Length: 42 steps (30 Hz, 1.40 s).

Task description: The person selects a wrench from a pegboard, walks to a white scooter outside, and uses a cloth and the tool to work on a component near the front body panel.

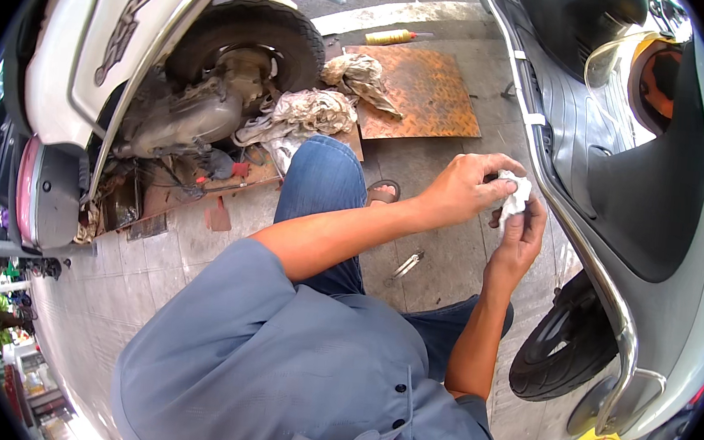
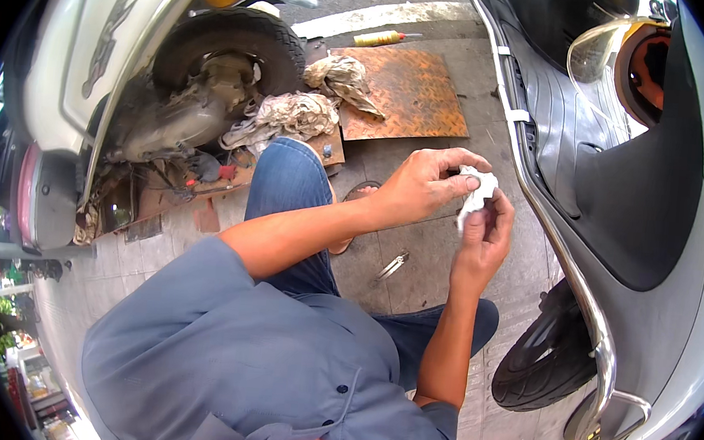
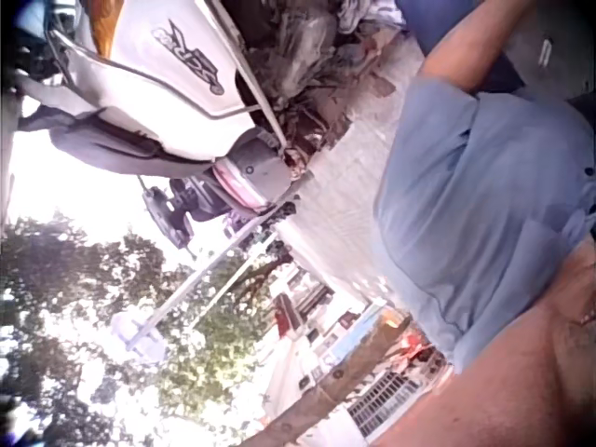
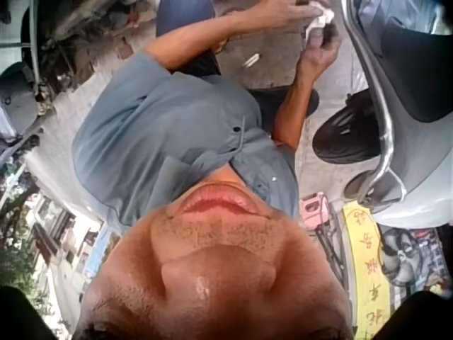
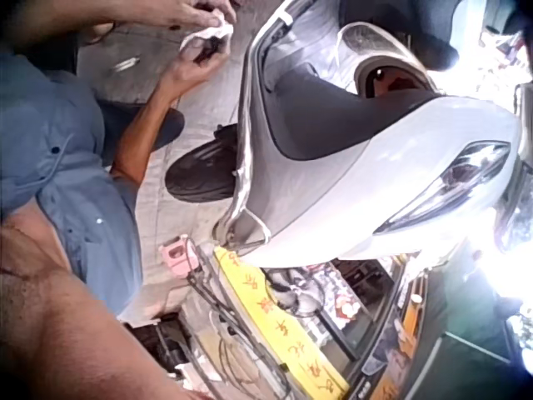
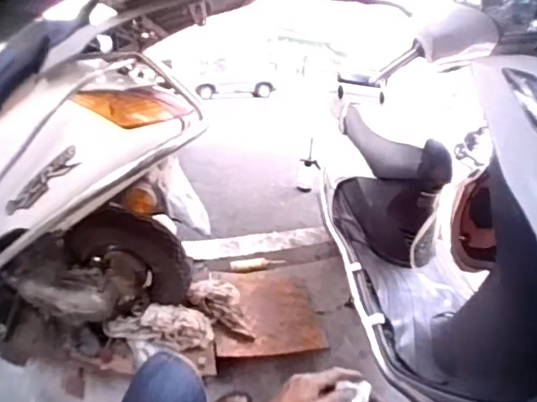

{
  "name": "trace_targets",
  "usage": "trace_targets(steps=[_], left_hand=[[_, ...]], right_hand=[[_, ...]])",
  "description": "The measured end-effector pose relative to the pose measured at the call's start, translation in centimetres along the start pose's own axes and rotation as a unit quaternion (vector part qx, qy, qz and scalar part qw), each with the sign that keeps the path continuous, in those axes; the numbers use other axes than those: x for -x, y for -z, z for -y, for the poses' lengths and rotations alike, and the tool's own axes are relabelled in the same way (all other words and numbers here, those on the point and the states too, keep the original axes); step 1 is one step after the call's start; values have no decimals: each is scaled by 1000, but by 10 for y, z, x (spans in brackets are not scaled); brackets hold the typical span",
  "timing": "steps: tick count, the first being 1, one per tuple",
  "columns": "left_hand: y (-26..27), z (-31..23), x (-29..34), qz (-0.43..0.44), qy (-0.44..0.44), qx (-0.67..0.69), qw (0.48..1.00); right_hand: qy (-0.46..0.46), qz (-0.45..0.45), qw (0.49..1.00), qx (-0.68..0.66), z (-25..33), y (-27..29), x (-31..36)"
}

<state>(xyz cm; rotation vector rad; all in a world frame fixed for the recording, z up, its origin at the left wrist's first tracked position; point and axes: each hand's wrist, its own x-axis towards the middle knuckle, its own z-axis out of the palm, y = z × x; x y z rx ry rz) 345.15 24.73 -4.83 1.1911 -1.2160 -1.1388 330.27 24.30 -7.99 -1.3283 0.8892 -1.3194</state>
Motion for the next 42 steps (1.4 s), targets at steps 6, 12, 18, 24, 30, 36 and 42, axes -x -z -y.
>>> trace_targets(steps=[6, 12, 18, 24, 30, 36, 42], left_hand=[[-8, 24, -29, -11, 57, 189, 980], [-2, 49, -83, -106, 177, 314, 927], [-11, 61, -84, -68, 246, 288, 923], [12, 16, 17, 13, 451, 293, 843], [23, -208, 74, -11, 479, 318, 818], [10, -346, 117, 63, 431, 388, 812], [-34, -406, 149, 133, 398, 406, 812]], right_hand=[[-47, -34, 992, 113, -21, 4, -32], [-152, -115, 979, 78, -33, 10, -56], [-187, -69, 949, 244, 14, -1, -44], [-171, 97, 916, 350, 120, -11, -33], [-93, 329, 839, 423, 268, -50, -4], [19, 343, 837, 426, 436, -51, 9], [3, 274, 861, 429, 488, -5, 49]])
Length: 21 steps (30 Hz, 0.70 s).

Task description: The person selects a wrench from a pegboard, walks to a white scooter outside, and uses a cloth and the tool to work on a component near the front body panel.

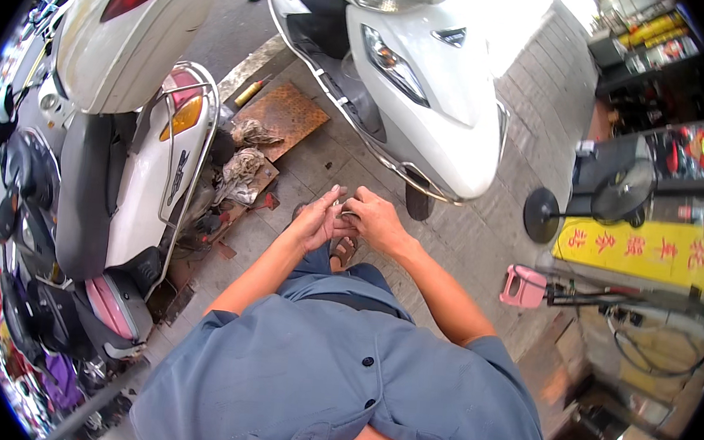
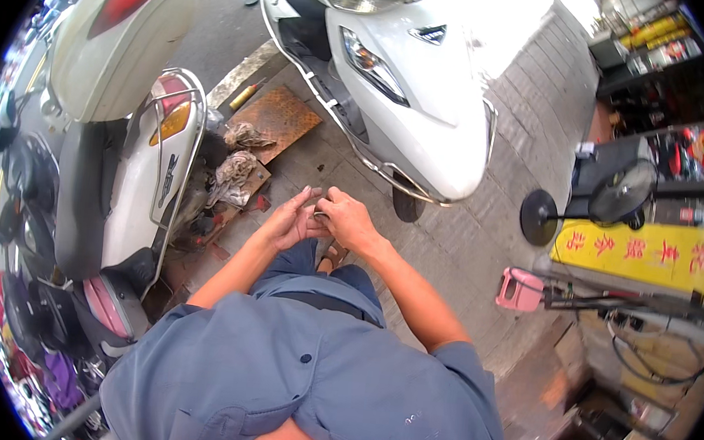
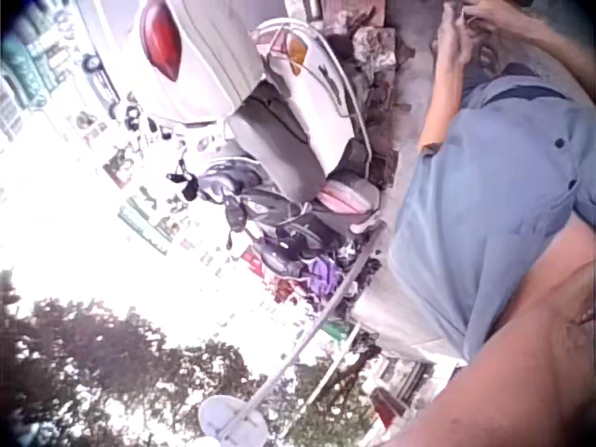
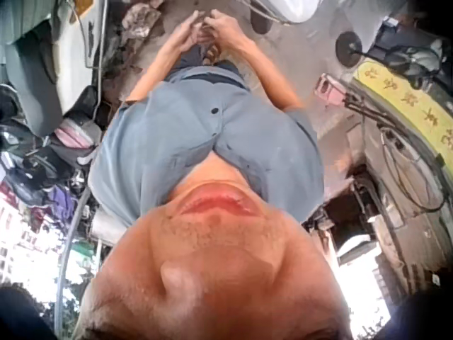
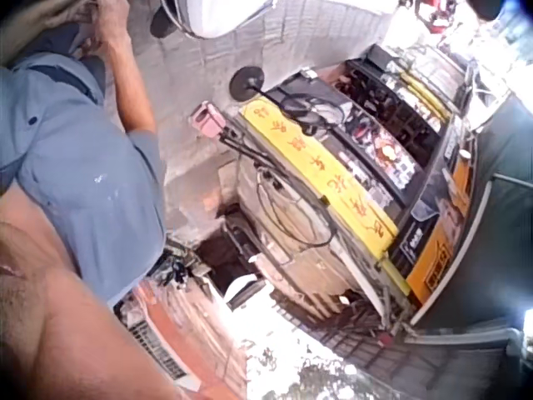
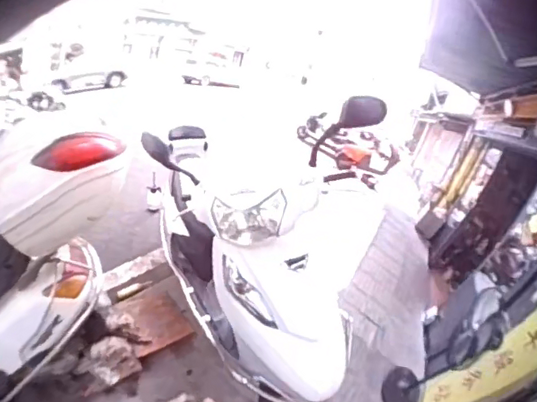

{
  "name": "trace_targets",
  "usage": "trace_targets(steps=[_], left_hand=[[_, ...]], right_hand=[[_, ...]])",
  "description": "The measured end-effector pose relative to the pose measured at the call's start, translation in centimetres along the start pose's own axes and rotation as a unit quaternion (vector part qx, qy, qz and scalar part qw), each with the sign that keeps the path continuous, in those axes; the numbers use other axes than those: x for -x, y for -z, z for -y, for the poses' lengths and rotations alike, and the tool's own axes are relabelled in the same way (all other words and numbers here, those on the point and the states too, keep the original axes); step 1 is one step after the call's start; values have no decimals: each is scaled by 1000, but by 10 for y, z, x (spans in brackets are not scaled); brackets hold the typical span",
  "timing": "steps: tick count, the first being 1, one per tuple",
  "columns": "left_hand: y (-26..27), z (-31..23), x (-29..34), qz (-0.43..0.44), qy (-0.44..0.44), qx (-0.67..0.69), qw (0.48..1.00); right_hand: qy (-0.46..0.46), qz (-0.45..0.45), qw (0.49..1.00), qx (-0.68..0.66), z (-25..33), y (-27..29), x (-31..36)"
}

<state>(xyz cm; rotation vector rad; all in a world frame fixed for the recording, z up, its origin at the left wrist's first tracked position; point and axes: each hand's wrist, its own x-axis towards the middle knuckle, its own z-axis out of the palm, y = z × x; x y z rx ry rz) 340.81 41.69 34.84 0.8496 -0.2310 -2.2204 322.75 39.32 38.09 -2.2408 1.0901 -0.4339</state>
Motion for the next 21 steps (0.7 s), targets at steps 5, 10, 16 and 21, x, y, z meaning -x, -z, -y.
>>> trace_targets(steps=[5, 10, 16, 21], left_hand=[[-37, -5, 29, -49, -56, -642, 763], [-12, 2, 29, 8, -158, -720, 676], [-41, 55, 48, 84, -32, -479, 873], [-39, 99, 84, 68, -32, -249, 966]], right_hand=[[-171, -174, 969, -20, -8, 15, 89], [-402, -249, 770, -428, -34, 1, 194], [-386, -305, 676, -548, 59, -16, 193], [-345, -312, 690, -555, 90, -50, 162]])
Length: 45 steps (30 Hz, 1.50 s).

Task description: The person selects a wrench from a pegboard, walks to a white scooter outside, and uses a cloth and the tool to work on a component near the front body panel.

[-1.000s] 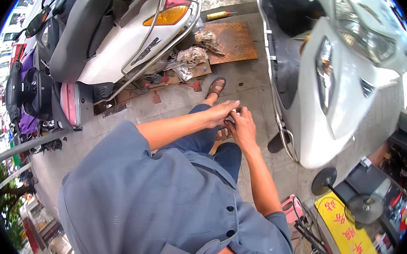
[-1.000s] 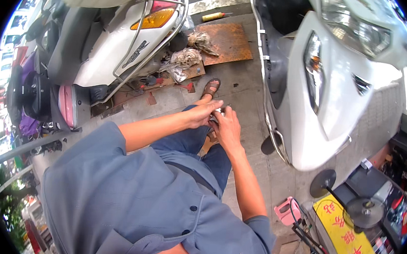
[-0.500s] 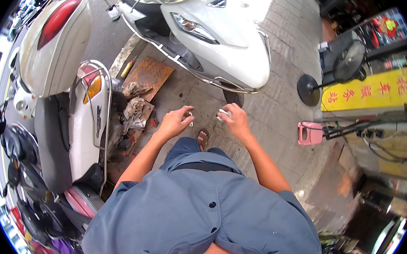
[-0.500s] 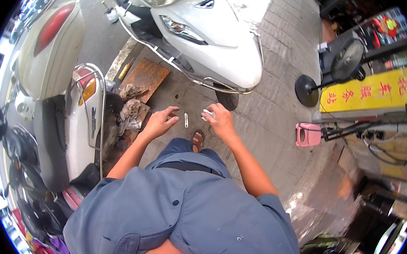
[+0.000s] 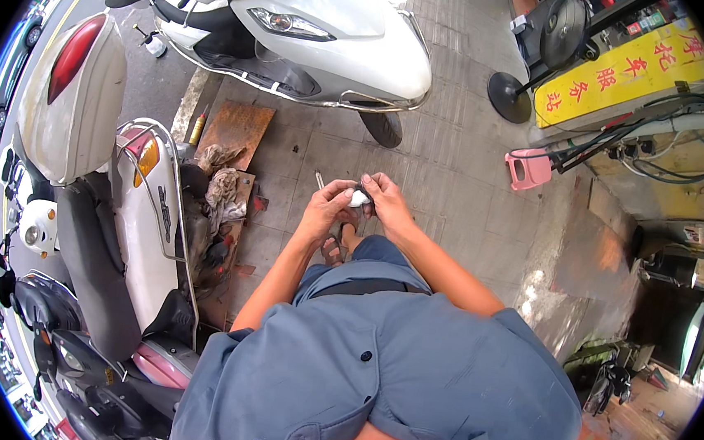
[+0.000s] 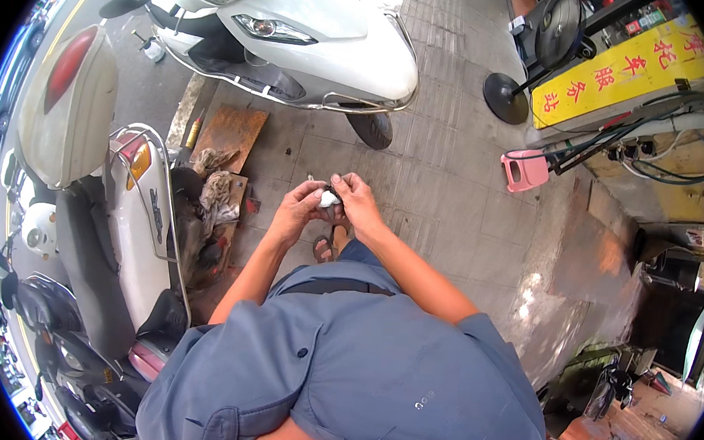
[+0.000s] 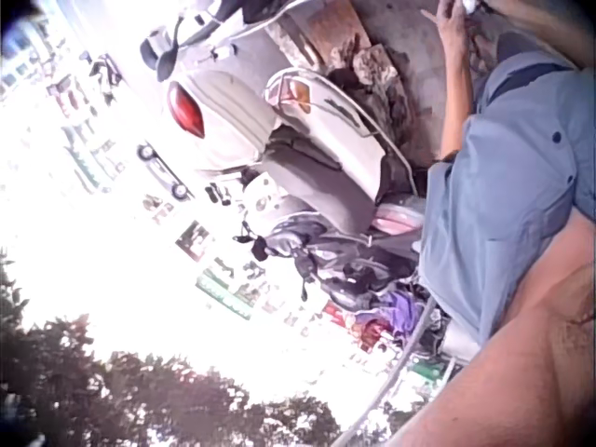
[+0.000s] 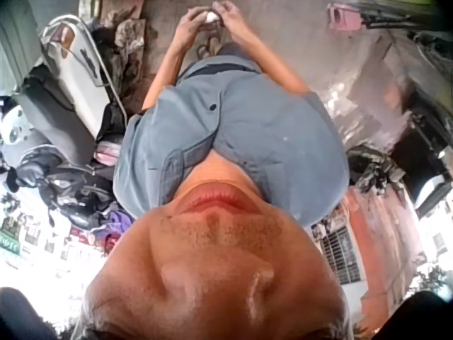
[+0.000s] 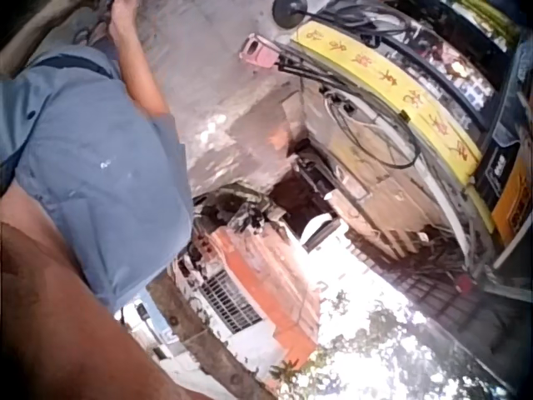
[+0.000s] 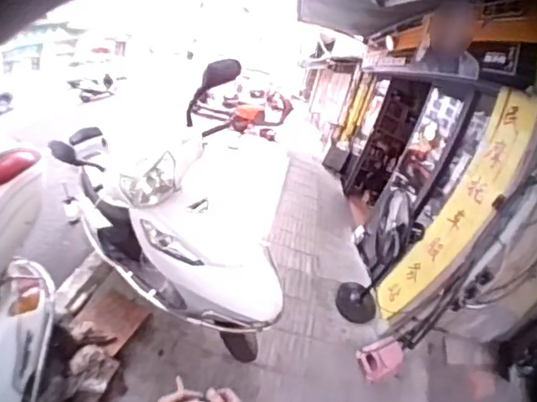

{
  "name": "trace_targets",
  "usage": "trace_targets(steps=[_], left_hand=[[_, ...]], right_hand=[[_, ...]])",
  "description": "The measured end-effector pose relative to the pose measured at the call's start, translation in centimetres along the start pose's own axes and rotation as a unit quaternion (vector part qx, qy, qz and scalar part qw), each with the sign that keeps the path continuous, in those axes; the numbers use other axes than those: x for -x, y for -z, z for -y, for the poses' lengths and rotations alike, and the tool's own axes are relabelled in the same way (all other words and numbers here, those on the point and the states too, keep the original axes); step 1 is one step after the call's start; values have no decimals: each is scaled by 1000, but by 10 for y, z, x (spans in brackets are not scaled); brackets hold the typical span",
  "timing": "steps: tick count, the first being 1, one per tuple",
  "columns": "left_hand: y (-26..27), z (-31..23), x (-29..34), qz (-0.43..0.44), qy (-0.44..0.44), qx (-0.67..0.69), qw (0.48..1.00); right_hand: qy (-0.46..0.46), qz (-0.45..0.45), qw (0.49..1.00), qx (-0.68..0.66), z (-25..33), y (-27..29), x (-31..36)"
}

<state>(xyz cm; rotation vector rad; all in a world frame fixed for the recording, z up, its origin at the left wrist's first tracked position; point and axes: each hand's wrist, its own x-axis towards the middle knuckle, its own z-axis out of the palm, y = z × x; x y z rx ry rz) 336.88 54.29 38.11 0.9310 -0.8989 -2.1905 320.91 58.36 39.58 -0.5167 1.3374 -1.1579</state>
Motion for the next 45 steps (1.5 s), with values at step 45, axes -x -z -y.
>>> trace_targets(steps=[45], left_hand=[[-435, 22, -539, 54, 74, -78, 993]], right_hand=[[178, -166, 954, 176, 280, 522, -248]])
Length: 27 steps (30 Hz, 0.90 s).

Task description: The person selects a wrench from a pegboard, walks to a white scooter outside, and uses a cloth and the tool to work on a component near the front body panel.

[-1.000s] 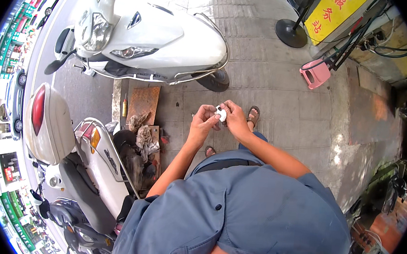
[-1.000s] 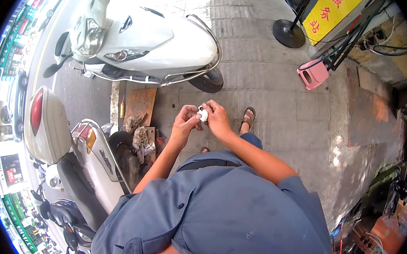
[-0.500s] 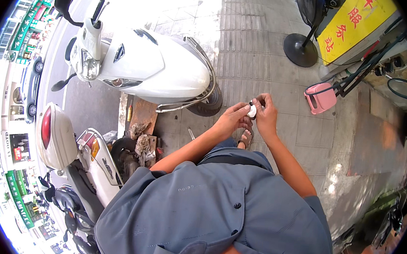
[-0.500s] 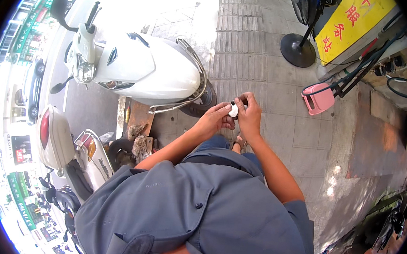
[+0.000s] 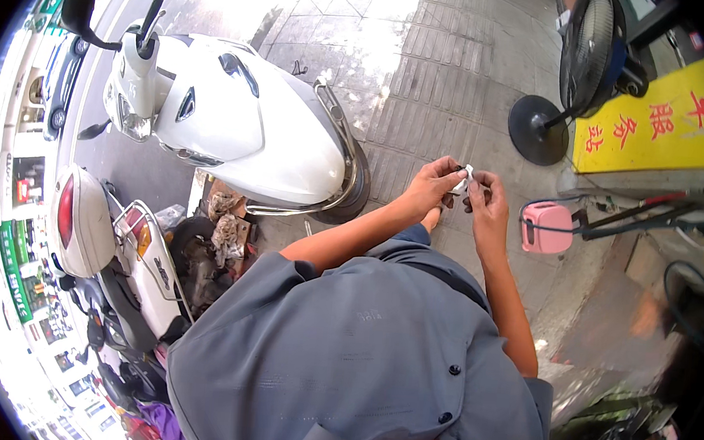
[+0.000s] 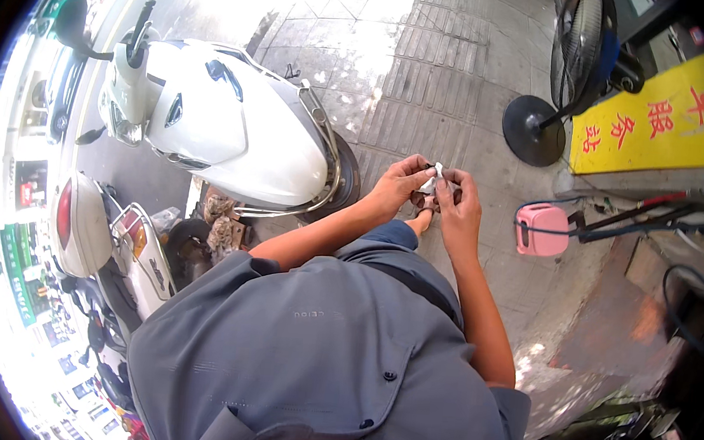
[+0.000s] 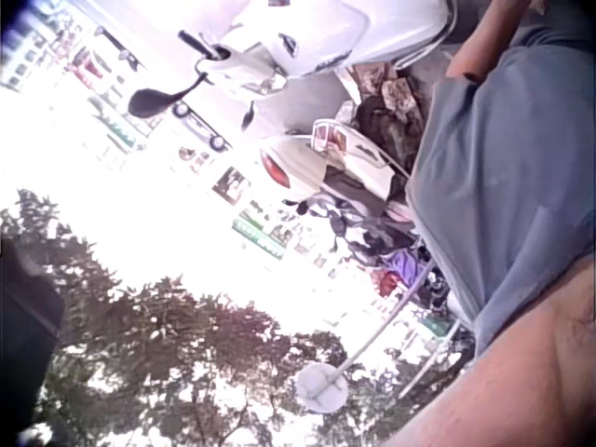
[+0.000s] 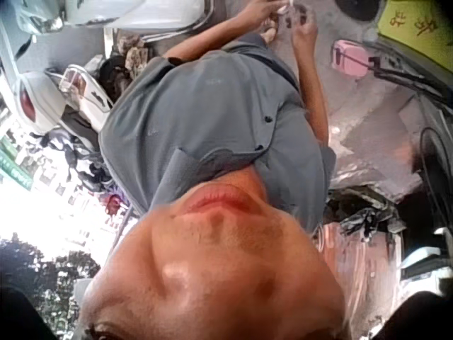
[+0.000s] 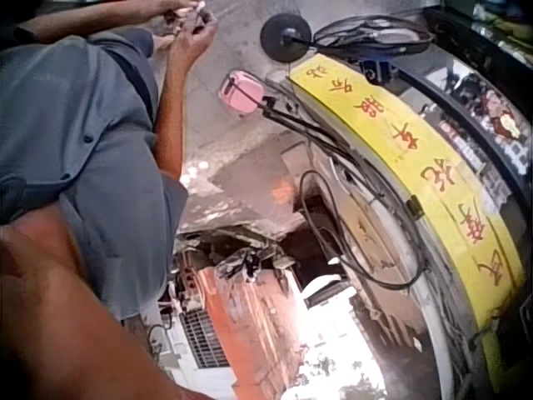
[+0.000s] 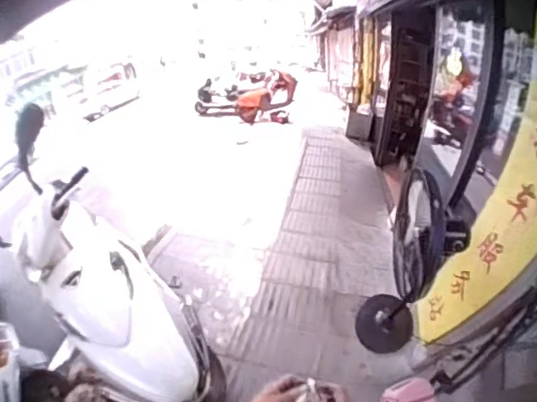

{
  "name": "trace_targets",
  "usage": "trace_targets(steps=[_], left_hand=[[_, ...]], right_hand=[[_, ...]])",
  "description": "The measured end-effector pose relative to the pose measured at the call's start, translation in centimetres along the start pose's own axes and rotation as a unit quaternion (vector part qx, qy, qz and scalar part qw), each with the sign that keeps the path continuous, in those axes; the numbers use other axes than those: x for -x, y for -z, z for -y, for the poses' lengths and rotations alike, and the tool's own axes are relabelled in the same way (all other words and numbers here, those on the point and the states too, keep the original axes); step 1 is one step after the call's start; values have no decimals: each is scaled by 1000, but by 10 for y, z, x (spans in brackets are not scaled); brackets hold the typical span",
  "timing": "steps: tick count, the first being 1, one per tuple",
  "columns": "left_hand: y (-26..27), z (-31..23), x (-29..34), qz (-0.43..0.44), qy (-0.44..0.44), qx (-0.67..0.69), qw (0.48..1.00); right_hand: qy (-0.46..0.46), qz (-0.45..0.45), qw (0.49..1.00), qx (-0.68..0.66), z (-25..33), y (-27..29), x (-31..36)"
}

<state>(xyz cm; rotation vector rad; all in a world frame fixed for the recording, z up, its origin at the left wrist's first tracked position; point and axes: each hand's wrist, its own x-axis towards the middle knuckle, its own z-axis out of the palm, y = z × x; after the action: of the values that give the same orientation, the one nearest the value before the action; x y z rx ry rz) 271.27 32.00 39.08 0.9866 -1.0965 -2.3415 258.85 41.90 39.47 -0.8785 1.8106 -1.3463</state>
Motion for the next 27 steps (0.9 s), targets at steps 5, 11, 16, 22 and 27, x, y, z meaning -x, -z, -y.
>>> trace_targets(steps=[5, 11, 16, 22, 27], left_hand=[[-30, -48, -73, 35, -16, -96, 995], [-11, -87, -136, -34, -8, -68, 997], [16, -110, -187, -145, 19, -15, 989], [52, -143, -208, -226, -124, 214, 942], [109, -138, -209, -348, -163, 270, 883]], right_hand=[[-40, 34, 996, -68, 33, 39, -66], [-23, 122, 991, -44, 38, 35, -171], [-22, 220, 975, -1, 50, 10, -272], [128, 381, 903, 150, 81, -66, -368], [73, 555, 815, 153, 88, -117, -410]])
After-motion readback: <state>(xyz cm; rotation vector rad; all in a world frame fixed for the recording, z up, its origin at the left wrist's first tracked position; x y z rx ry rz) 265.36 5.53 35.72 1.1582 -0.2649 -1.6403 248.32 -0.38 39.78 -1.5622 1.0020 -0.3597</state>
